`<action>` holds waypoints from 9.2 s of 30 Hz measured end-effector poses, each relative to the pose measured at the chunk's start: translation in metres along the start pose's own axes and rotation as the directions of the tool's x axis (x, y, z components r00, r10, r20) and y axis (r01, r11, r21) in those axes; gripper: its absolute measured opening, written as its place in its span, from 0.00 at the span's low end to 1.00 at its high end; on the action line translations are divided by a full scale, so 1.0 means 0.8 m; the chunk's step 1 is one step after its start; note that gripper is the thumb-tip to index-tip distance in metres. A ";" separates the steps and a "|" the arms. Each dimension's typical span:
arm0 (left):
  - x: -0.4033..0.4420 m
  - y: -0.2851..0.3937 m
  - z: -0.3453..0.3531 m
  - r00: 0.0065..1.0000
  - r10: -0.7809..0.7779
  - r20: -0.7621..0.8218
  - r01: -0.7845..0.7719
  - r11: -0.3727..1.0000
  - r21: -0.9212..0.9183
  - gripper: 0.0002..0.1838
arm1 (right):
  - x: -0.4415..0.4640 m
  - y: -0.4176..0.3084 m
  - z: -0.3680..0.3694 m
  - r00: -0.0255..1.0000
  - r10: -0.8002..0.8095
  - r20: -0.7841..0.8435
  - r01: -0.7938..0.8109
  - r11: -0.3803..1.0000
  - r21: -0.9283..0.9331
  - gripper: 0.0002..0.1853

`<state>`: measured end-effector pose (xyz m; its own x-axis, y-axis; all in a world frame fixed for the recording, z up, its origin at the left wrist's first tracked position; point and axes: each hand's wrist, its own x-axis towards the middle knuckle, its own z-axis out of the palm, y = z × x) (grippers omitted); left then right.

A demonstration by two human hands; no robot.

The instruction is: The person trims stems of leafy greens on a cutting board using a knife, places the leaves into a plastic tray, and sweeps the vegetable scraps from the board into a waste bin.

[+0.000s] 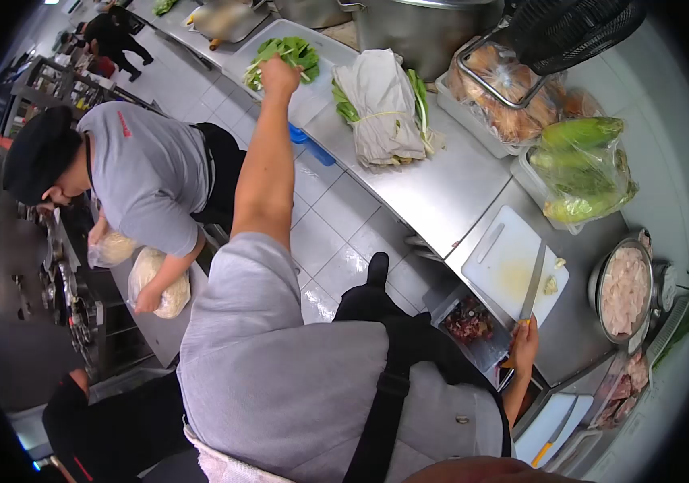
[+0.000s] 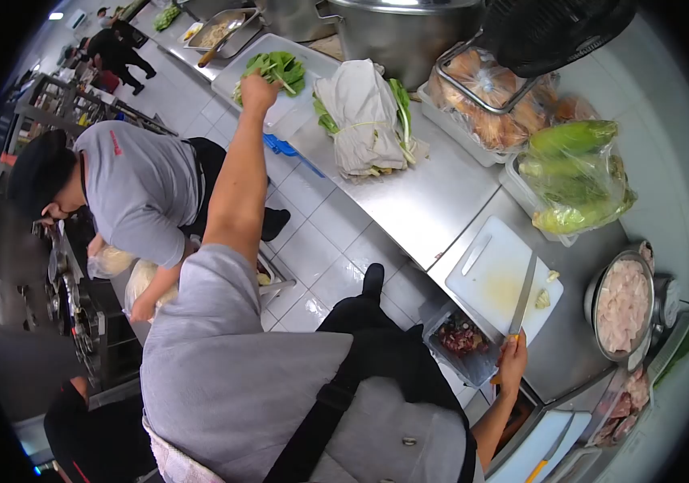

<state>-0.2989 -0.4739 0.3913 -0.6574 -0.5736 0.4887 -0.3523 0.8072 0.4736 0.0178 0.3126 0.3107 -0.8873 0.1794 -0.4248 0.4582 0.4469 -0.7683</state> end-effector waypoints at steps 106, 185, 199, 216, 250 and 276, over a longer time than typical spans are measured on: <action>-0.239 0.094 0.049 0.530 0.006 0.848 0.799 -0.338 -0.497 0.30 | 0.193 -0.302 0.255 0.902 -0.427 0.061 0.427 0.866 -0.260 0.15; -0.287 0.020 0.017 0.899 0.279 0.338 -0.262 0.960 -0.095 0.21 | -0.039 -0.017 -0.013 0.862 -0.451 -0.231 0.413 0.890 -0.193 0.13; -0.280 0.089 -0.041 0.767 0.606 -0.211 -0.640 0.697 -0.322 0.14 | 0.051 -0.052 0.021 0.919 -0.338 -0.205 0.225 0.874 -0.430 0.18; -0.553 0.380 0.027 0.433 0.813 0.388 -0.445 0.568 -0.693 0.20 | -0.096 -0.066 0.050 0.959 -0.231 -0.166 0.207 0.966 -0.153 0.22; -0.447 0.320 0.017 0.719 0.513 0.468 0.010 0.666 -0.746 0.24 | -0.058 0.000 0.063 0.996 0.001 -0.091 0.010 0.992 0.128 0.23; -0.250 0.144 0.027 0.943 -0.002 0.332 0.291 0.486 -0.824 0.13 | -0.067 -0.026 0.064 0.996 0.075 -0.045 -0.070 0.992 0.105 0.20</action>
<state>-0.2226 -0.2628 0.3324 -0.8406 -0.4962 0.2170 0.1865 0.1110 0.9762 0.0586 0.2485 0.3250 -0.8519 0.2515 -0.4593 0.5220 0.3385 -0.7829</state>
